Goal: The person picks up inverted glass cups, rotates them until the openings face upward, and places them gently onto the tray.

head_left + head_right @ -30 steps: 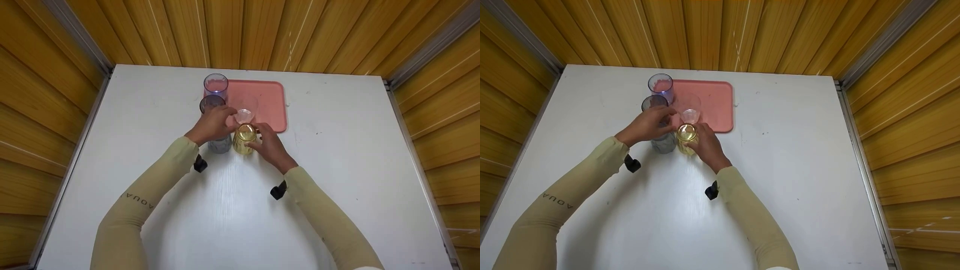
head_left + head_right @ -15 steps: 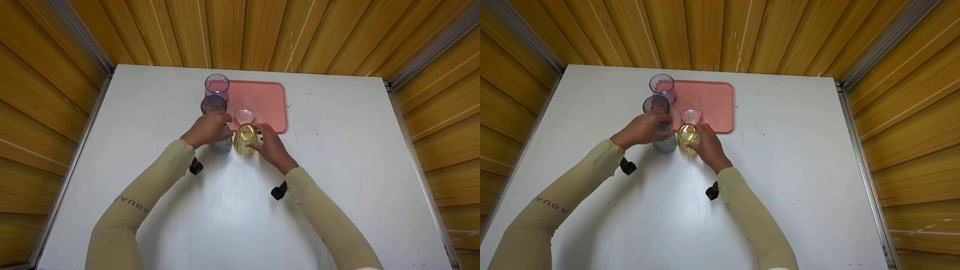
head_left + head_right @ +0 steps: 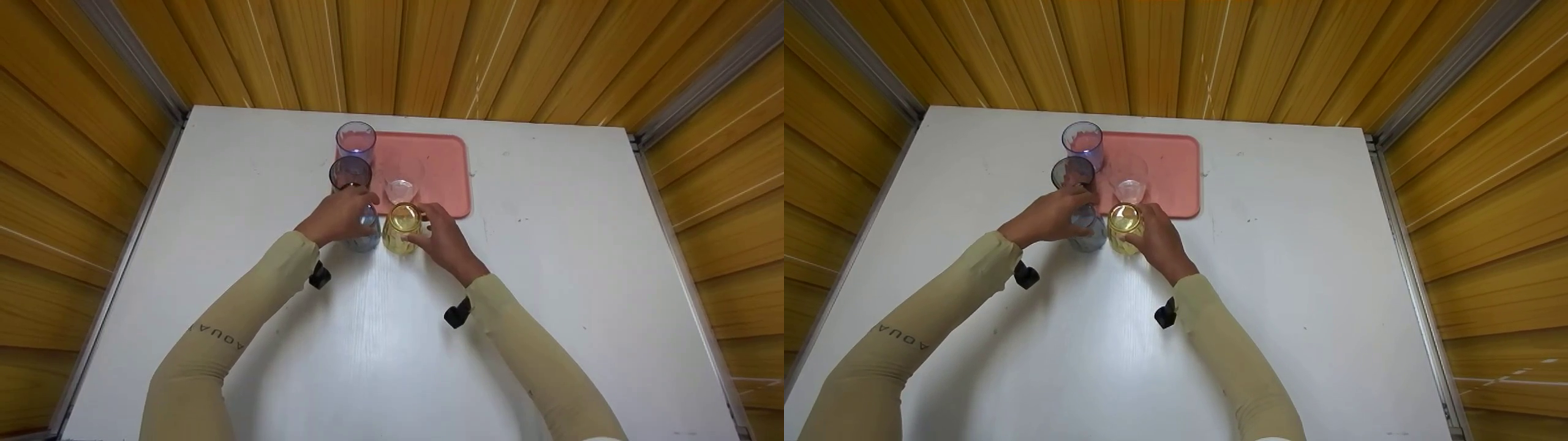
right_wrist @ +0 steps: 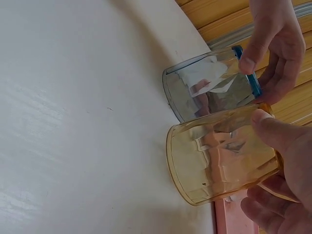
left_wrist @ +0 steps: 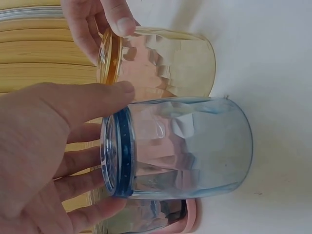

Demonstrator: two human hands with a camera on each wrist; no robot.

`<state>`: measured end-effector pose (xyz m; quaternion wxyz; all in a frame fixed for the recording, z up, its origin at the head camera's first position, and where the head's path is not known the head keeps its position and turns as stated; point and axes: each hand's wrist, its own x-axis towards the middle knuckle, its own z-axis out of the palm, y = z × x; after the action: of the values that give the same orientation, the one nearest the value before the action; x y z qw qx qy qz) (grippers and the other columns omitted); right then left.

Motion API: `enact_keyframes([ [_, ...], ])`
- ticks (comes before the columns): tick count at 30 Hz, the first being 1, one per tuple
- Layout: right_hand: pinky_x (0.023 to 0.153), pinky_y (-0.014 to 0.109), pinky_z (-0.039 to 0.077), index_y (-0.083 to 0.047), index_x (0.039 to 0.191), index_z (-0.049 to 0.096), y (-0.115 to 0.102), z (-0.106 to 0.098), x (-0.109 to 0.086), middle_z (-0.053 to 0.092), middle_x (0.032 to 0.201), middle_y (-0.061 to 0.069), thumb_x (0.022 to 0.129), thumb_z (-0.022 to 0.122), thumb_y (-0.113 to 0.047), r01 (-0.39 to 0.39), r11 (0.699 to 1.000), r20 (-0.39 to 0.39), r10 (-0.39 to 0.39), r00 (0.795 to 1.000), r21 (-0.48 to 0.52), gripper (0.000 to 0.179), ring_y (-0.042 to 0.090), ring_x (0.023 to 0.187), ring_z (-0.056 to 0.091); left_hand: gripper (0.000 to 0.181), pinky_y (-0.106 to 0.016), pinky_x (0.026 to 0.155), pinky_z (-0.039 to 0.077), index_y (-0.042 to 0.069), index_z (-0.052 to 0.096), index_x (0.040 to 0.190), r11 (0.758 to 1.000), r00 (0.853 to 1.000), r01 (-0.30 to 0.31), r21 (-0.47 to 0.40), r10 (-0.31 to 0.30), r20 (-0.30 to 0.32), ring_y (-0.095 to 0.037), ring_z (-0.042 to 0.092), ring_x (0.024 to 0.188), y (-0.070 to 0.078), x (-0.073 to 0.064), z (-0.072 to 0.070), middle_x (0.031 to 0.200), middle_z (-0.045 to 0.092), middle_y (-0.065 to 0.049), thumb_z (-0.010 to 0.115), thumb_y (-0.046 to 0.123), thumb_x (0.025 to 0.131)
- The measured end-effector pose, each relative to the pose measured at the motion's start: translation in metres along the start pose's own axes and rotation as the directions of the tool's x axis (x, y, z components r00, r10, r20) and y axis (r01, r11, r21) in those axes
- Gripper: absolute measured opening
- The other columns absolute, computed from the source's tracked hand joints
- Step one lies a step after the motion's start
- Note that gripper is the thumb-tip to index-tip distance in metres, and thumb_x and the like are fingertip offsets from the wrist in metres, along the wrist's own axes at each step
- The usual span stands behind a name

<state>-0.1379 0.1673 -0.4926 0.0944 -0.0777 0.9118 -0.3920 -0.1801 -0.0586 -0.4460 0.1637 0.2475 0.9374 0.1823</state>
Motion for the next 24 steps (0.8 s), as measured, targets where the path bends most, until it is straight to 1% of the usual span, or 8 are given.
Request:
enact_keyframes([
  [3,0.1,0.035,0.049,-0.016,0.139,0.045,0.0005,0.0007,0.0003,0.051,0.132,0.004,0.084,0.076,-0.023,-0.004,1.0,0.002,0.004,1.0,0.001,0.064,0.02,0.119,0.054,0.059,-0.045,0.102,0.049,0.014,0.058,0.13,1.0,1.0,0.011,0.008,-0.011,0.011,-0.024,0.055,0.12,0.0001,-0.0001,0.0013,0.132,0.058,-0.007,0.082,0.024,0.076],
  [7,0.1,0.035,0.049,-0.016,0.138,0.046,0.0011,0.001,0.0004,0.051,0.132,0.003,0.083,0.077,-0.026,-0.013,1.0,-0.001,0.013,1.0,0.006,0.064,0.021,0.118,0.054,0.06,-0.045,0.101,0.049,0.014,0.057,0.131,0.999,1.0,0.004,0.034,-0.005,0.011,-0.025,0.055,0.121,0.0002,-0.0003,0.0023,0.133,0.057,-0.007,0.082,0.024,0.077],
  [11,0.098,0.035,0.05,-0.015,0.138,0.046,0.0015,0.0011,0.0,0.052,0.131,0.003,0.082,0.077,-0.027,-0.013,1.0,-0.007,0.013,1.0,0.01,0.065,0.022,0.117,0.055,0.057,-0.045,0.101,0.049,0.014,0.059,0.129,0.999,1.0,-0.014,0.05,0.013,0.007,-0.025,0.055,0.121,0.0,-0.0017,0.0023,0.132,0.057,-0.008,0.081,0.026,0.078],
  [18,0.1,0.036,0.049,-0.014,0.138,0.046,0.0012,0.003,-0.0013,0.052,0.131,0.003,0.081,0.078,-0.03,-0.016,1.0,-0.005,0.016,1.0,0.016,0.067,0.021,0.116,0.053,0.052,-0.047,0.101,0.049,0.013,0.061,0.126,0.998,0.999,-0.046,0.053,0.047,-0.009,-0.027,0.055,0.122,-0.0013,-0.0049,0.0019,0.134,0.057,-0.01,0.08,0.025,0.079],
  [24,0.099,0.035,0.049,-0.015,0.138,0.045,0.0002,0.0029,-0.0017,0.051,0.131,0.003,0.082,0.077,-0.03,-0.014,1.0,-0.01,0.014,1.0,0.012,0.067,0.02,0.116,0.054,0.052,-0.045,0.102,0.049,0.014,0.06,0.127,0.998,0.999,-0.036,0.054,0.036,0.004,-0.026,0.055,0.121,-0.0008,-0.006,0.0008,0.134,0.056,-0.008,0.08,0.025,0.08],
])
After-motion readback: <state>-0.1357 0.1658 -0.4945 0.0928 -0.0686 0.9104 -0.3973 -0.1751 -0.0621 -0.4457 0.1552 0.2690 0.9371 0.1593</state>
